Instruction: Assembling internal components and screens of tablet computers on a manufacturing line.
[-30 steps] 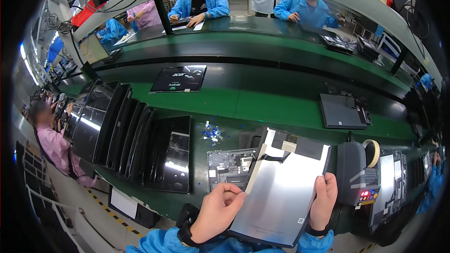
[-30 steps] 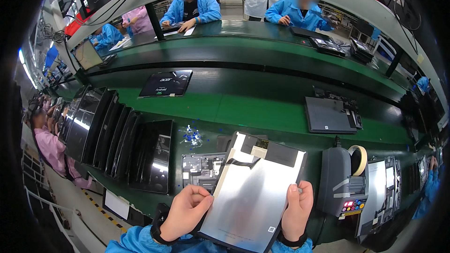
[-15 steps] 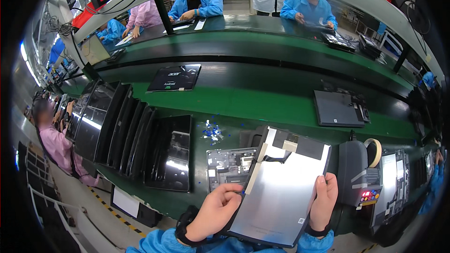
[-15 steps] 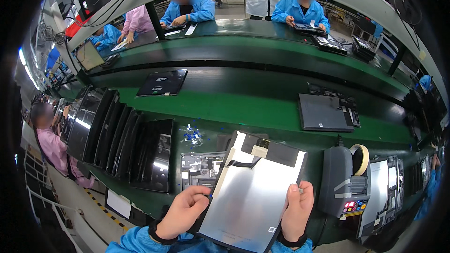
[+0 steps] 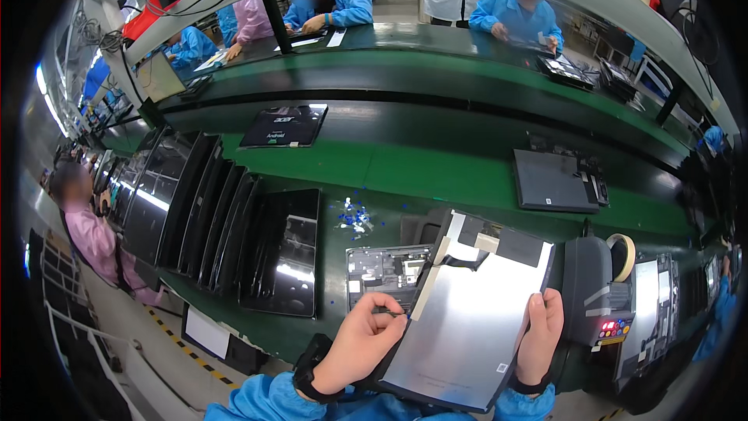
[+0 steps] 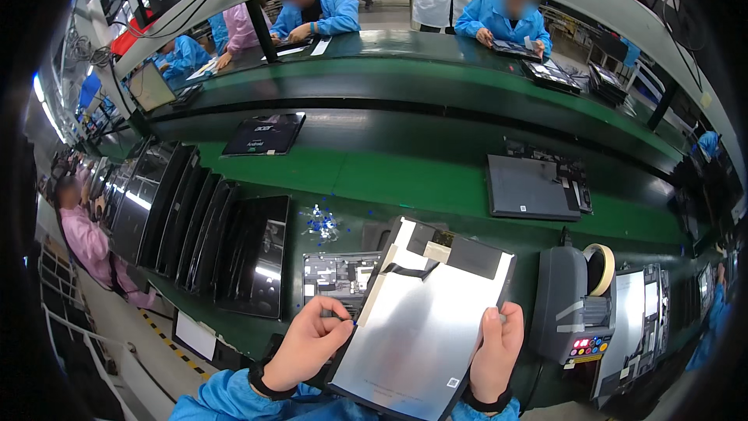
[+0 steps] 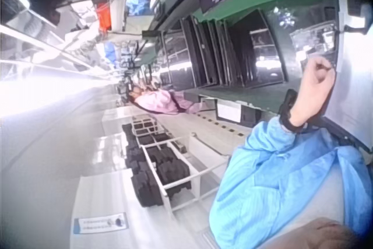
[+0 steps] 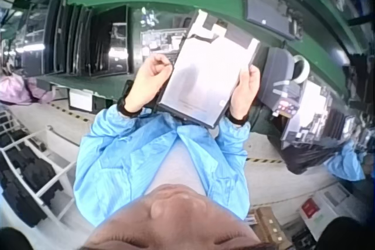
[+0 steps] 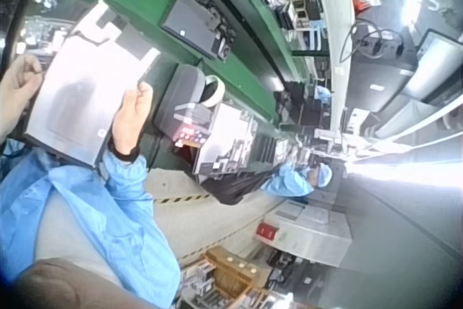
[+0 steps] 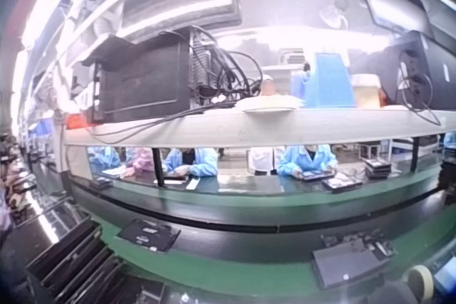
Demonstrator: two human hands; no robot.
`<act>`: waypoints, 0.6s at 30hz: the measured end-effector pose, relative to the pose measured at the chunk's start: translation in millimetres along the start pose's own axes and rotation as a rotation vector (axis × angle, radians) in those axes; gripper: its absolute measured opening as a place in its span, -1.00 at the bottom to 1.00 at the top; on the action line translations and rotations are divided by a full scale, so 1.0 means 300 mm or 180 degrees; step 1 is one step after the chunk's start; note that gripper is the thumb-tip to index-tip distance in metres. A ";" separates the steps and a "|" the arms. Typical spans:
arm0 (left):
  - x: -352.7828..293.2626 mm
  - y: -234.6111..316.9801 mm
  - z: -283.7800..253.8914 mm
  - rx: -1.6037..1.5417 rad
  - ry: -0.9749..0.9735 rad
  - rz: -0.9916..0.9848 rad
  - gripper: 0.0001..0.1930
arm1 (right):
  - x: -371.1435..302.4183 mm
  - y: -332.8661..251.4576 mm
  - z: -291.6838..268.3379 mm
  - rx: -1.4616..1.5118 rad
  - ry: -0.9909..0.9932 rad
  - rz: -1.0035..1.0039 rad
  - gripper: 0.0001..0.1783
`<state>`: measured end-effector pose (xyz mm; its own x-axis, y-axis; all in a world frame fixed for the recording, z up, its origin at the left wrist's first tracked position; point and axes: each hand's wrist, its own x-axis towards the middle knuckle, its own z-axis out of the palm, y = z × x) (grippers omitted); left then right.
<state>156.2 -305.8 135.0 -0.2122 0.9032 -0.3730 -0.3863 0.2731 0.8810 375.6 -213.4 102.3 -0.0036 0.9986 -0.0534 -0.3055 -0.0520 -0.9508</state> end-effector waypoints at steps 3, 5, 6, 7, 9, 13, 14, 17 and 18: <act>0.011 -0.055 -0.011 0.0322 0.0075 0.0381 -0.86 | 0.000 0.003 0.010 -0.0016 0.0091 -0.0111 -0.85; 0.008 -0.054 -0.011 0.0428 0.0116 0.0385 -0.87 | 0.000 0.004 0.012 0.0012 0.0054 -0.0136 -0.85; 0.007 -0.056 -0.011 0.0536 0.0144 0.0378 -0.87 | 0.001 0.005 0.010 0.0036 0.0034 -0.0160 -0.85; 0.006 -0.059 -0.012 0.0525 0.0149 0.0382 -0.87 | 0.001 0.007 0.011 0.0028 0.0024 -0.0161 -0.85; 0.005 -0.063 -0.011 0.0953 0.0316 0.0388 -0.86 | -0.001 0.011 0.014 0.0002 0.0065 -0.0168 -0.85; -0.001 -0.051 0.004 0.1201 0.0397 0.0405 -0.84 | -0.005 0.018 0.007 0.0077 0.0023 -0.0187 -0.85; -0.001 -0.041 0.013 0.1275 0.0426 0.0399 -0.83 | -0.006 0.016 0.005 0.0056 0.0023 -0.0185 -0.85; -0.005 -0.038 0.018 0.1450 0.0544 0.0444 -0.81 | -0.008 0.010 0.029 0.0144 0.0047 -0.0176 -0.85; 0.001 -0.042 0.018 0.1526 0.0556 0.0485 -0.80 | -0.007 0.008 0.033 0.0207 0.0127 -0.0201 -0.85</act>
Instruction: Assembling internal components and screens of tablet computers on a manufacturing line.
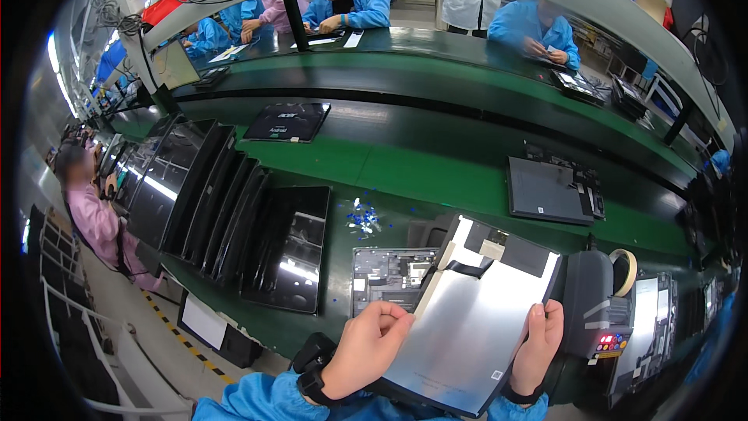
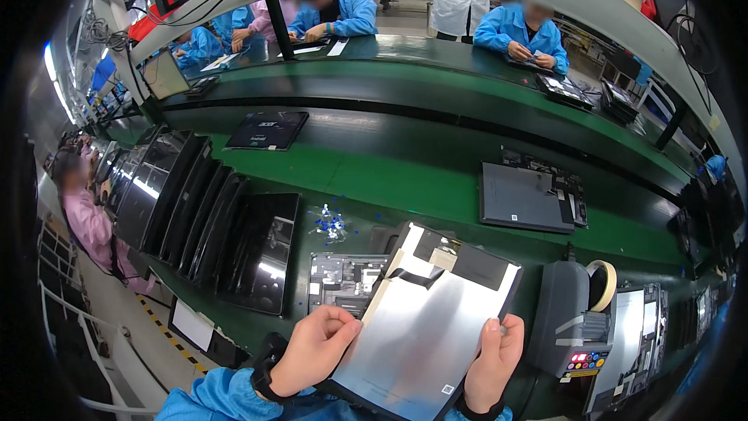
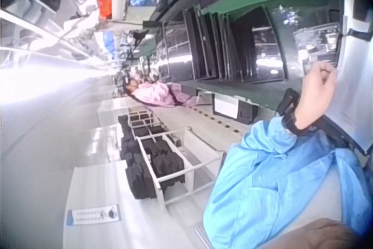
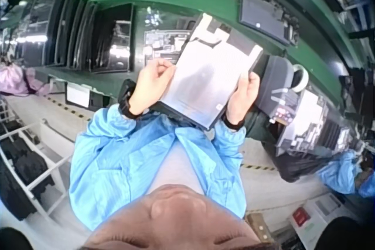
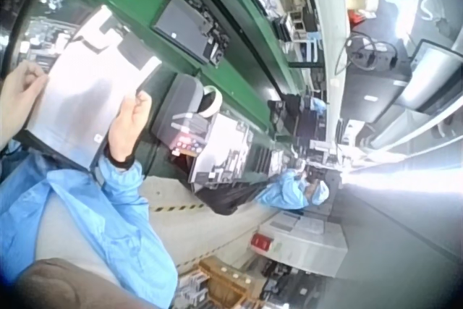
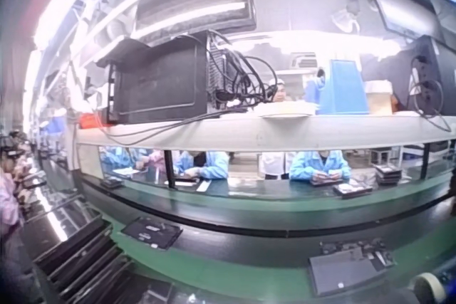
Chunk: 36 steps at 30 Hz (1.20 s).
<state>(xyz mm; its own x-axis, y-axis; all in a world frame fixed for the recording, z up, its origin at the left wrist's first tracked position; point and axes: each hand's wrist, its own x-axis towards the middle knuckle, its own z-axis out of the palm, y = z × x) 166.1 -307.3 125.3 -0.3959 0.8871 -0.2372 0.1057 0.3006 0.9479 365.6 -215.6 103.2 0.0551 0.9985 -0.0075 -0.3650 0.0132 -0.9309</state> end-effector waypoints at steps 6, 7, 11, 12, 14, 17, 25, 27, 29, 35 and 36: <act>0.051 0.103 -0.079 -0.0128 -0.1052 -0.1094 -0.75 | 0.011 0.006 -0.032 -0.0138 -0.0147 0.0058 -0.87; 0.060 0.107 -0.108 -0.0284 -0.1229 -0.1093 -0.76 | 0.011 0.002 -0.025 -0.0108 -0.0187 0.0077 -0.87; 0.112 0.260 -0.257 0.1346 -0.1509 -0.0074 -0.83 | 0.002 -0.010 -0.012 -0.0073 -0.0353 0.0192 -0.89; 0.148 0.301 -0.293 0.1523 -0.1539 0.0231 -0.86 | 0.001 -0.011 -0.021 -0.0157 -0.0369 0.0171 -0.87; 0.277 0.337 -0.356 0.1727 -0.0952 0.0631 -0.91 | 0.006 0.002 -0.029 -0.0350 -0.0216 -0.0005 -0.87; 0.546 0.225 -0.414 0.2143 -0.0786 0.0836 -0.85 | 0.013 0.009 -0.028 -0.0555 -0.0106 -0.0191 -0.86; 0.621 -0.058 -0.224 0.5190 0.1563 0.1720 -0.79 | -0.008 -0.003 0.006 -0.0153 -0.0169 0.0045 -0.85; 0.560 0.019 -0.256 0.4627 0.1219 0.2127 -0.84 | -0.010 -0.034 0.030 -0.0253 -0.0042 0.0063 -0.87; 0.435 0.126 -0.278 0.3722 0.1144 0.2191 -0.83 | -0.005 -0.030 0.000 -0.0264 -0.0020 0.0020 -0.85; 0.008 0.210 -0.328 0.2094 -0.1724 0.2591 -0.38 | -0.023 -0.105 0.015 -0.0377 -0.0286 0.0599 -0.77; -0.061 0.200 -0.316 0.2172 -0.2008 0.2612 -0.26 | -0.023 -0.104 -0.005 -0.0331 -0.0446 0.0637 -0.75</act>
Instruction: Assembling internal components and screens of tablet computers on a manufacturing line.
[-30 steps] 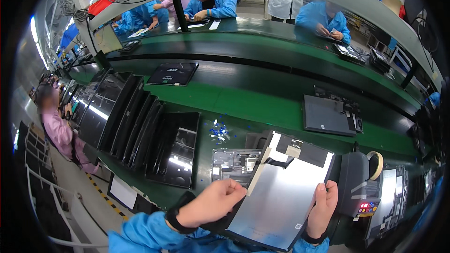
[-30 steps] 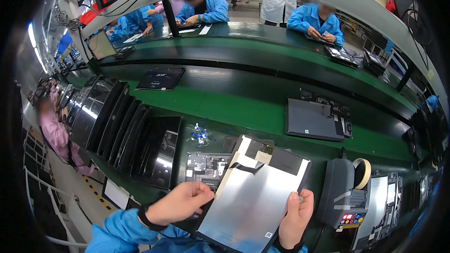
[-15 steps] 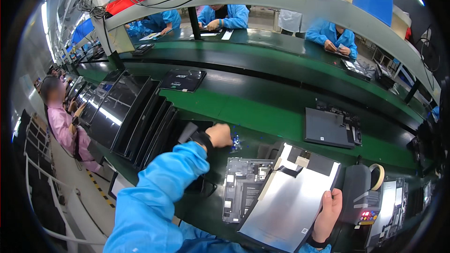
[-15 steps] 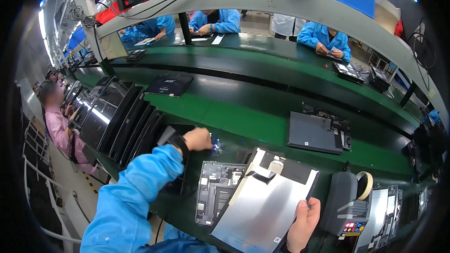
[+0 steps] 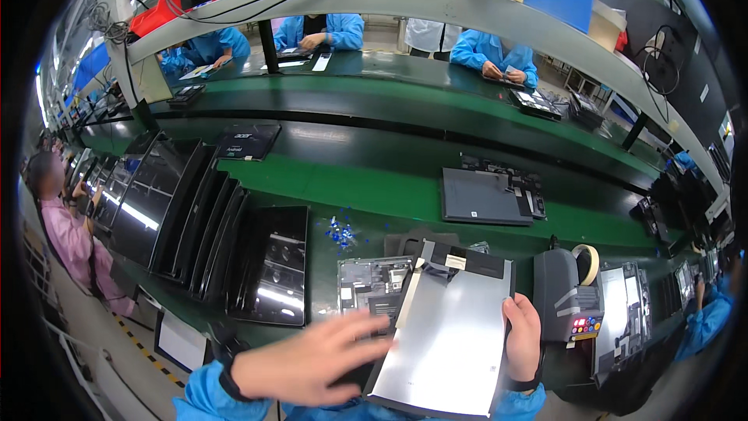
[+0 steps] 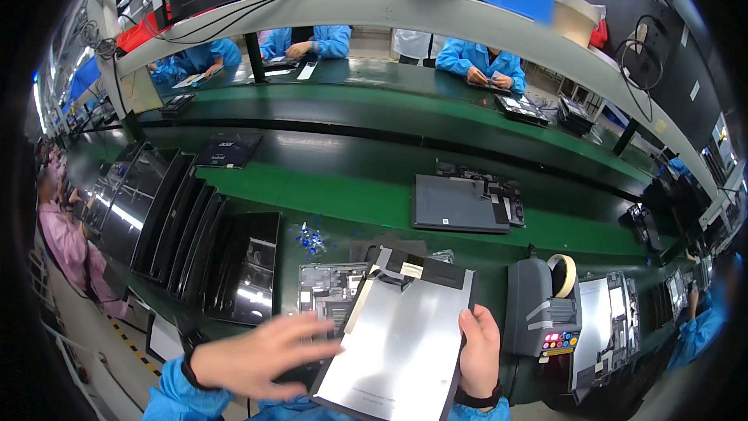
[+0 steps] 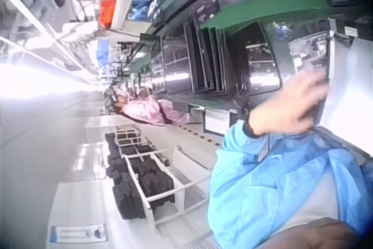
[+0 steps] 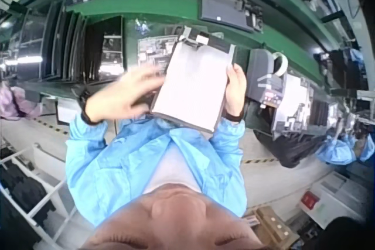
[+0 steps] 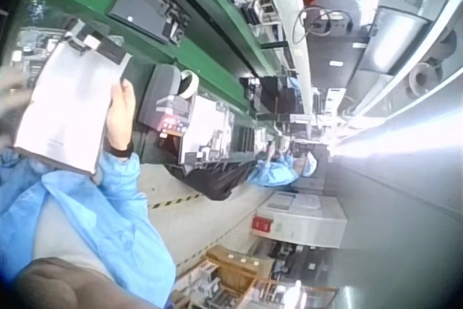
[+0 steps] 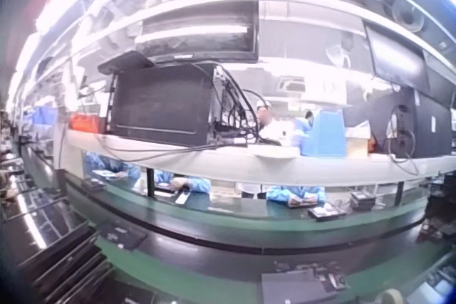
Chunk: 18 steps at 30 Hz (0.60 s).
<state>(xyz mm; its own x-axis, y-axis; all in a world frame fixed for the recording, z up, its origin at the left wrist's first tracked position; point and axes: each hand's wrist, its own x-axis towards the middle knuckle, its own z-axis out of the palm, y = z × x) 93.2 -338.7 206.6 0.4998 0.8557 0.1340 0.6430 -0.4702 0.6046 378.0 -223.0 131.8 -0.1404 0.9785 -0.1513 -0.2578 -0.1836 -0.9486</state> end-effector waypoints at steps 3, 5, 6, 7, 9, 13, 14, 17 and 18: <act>-0.006 0.076 0.075 0.0727 0.1104 0.0694 -0.79 | -0.021 -0.037 0.007 -0.0020 -0.0025 0.0086 -0.73; -0.026 0.019 0.170 0.0098 0.0839 0.0596 -0.65 | -0.050 -0.065 0.013 0.0001 0.0071 0.0073 -0.72; -0.034 -0.010 0.200 -0.0471 0.0540 0.0419 -0.45 | -0.065 -0.076 0.023 0.0082 0.0102 0.0109 -0.70; -0.035 -0.040 0.210 -0.0462 0.0548 0.0427 -0.45 | -0.080 -0.085 0.026 0.0081 0.0096 0.0096 -0.70; -0.030 -0.073 0.215 -0.0613 0.1366 0.0950 -0.56 | -0.101 -0.104 0.028 0.0048 -0.0349 0.0164 -0.68; 0.063 -0.116 0.093 -0.1936 0.1824 0.1638 -0.74 | -0.159 -0.237 0.010 -0.1396 -0.0249 0.0189 -0.70; 0.093 -0.132 0.054 -0.2213 0.1836 0.1723 -0.74 | -0.156 -0.265 -0.001 -0.2327 0.0056 -0.0152 -0.69; 0.228 -0.095 -0.091 -0.2080 0.2177 0.0430 -0.82 | -0.145 -0.329 -0.043 -0.2300 0.0622 -0.1574 -0.50; 0.290 -0.104 -0.124 -0.2359 0.2031 0.0582 -0.79 | -0.123 -0.332 -0.017 -0.1987 0.0089 -0.1835 -0.40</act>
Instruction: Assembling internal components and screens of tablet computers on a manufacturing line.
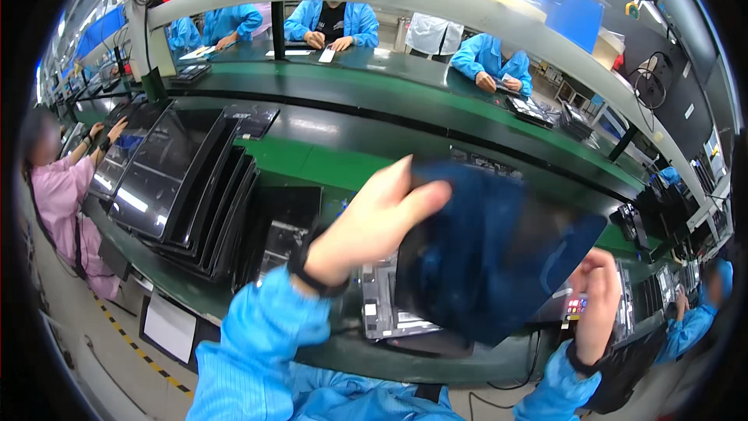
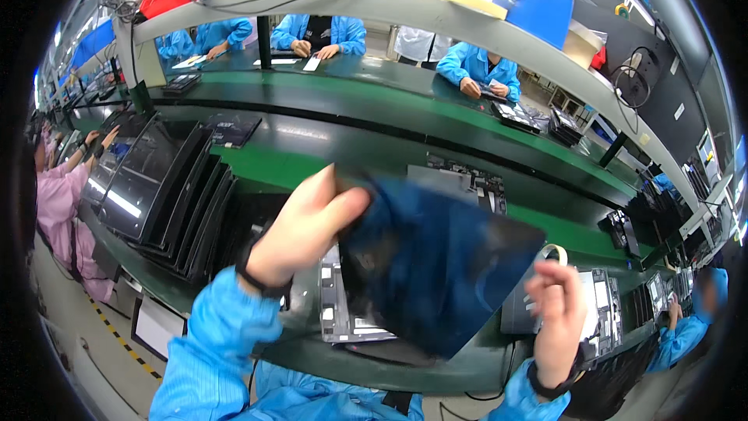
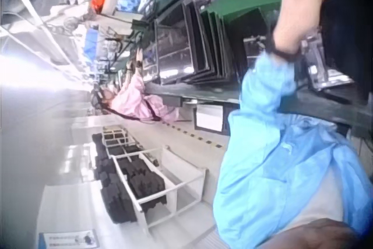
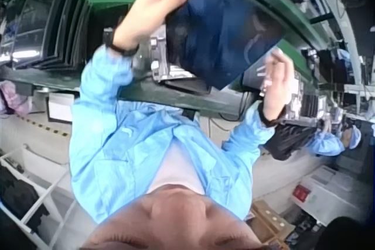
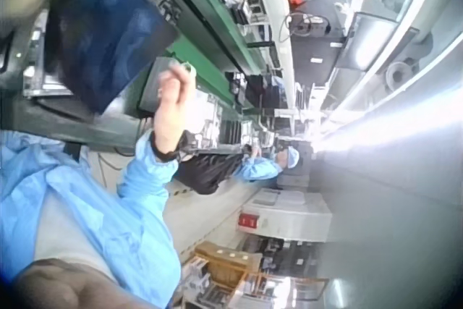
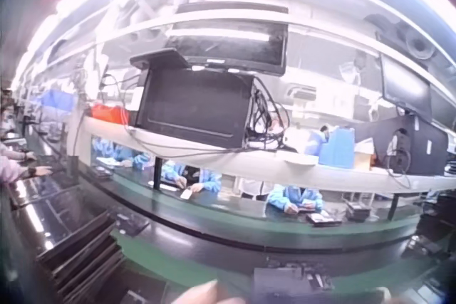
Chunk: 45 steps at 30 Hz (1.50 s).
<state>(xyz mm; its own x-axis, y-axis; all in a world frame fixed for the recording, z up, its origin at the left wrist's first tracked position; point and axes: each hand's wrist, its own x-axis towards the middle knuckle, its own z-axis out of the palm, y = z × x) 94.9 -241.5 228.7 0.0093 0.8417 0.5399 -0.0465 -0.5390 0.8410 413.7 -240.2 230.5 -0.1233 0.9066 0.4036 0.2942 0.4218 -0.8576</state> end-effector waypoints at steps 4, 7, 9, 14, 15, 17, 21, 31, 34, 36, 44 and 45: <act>0.183 -0.054 0.023 -0.0243 -0.0979 -0.0579 -0.69 | 0.090 0.026 0.082 0.1523 -0.0789 -0.0030 -0.36; 0.218 -0.113 0.053 -0.0057 -0.1108 -0.1373 -0.65 | 0.108 0.015 0.192 0.1551 -0.0371 0.0695 -0.61; 0.229 -0.181 0.078 0.1405 0.0112 -0.0616 -0.63 | 0.105 0.019 0.190 0.1922 0.0081 0.1194 -0.44; 0.099 -0.173 -0.115 0.1591 0.0692 -0.0458 -0.72 | 0.134 0.252 0.160 0.2335 0.0339 0.2600 -0.98; 0.052 -0.184 -0.157 0.1472 0.0762 -0.0534 -0.73 | 0.137 0.298 0.149 0.2316 0.0313 0.2636 -0.96; -0.047 -0.152 -0.202 0.1511 0.0737 -0.1164 -0.76 | 0.133 0.287 0.176 0.2405 0.0178 0.2850 -0.94; -0.181 -0.136 -0.194 0.1092 0.0199 -0.1927 -0.71 | 0.118 0.290 0.202 0.2287 0.0216 0.2828 -0.94; -0.477 -0.251 -0.070 0.1403 0.1102 -0.2172 -0.74 | -0.093 0.247 0.301 0.2049 0.0189 0.2128 -0.82; -0.487 -0.280 -0.024 0.1249 0.1237 -0.2051 -0.74 | -0.123 0.245 0.310 0.1936 0.0191 0.2065 -0.79; -0.503 -0.311 -0.011 0.0853 0.1393 -0.2035 -0.76 | -0.142 0.247 0.300 0.2075 0.0204 0.2149 -0.79; -0.484 -0.304 0.026 0.1014 0.1443 -0.2065 -0.76 | -0.162 0.269 0.236 0.1786 -0.0187 0.2574 -0.63; -0.480 -0.307 0.029 0.1087 0.1438 -0.1994 -0.77 | -0.148 0.250 0.208 0.1520 -0.0495 0.2563 -0.62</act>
<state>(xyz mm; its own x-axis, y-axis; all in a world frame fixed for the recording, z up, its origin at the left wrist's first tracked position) 106.5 -313.2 73.9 -0.4710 0.8815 -0.0342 0.1394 0.1127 0.9838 382.1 -248.1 128.5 -0.1872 0.9044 -0.3835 -0.0686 -0.4015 -0.9133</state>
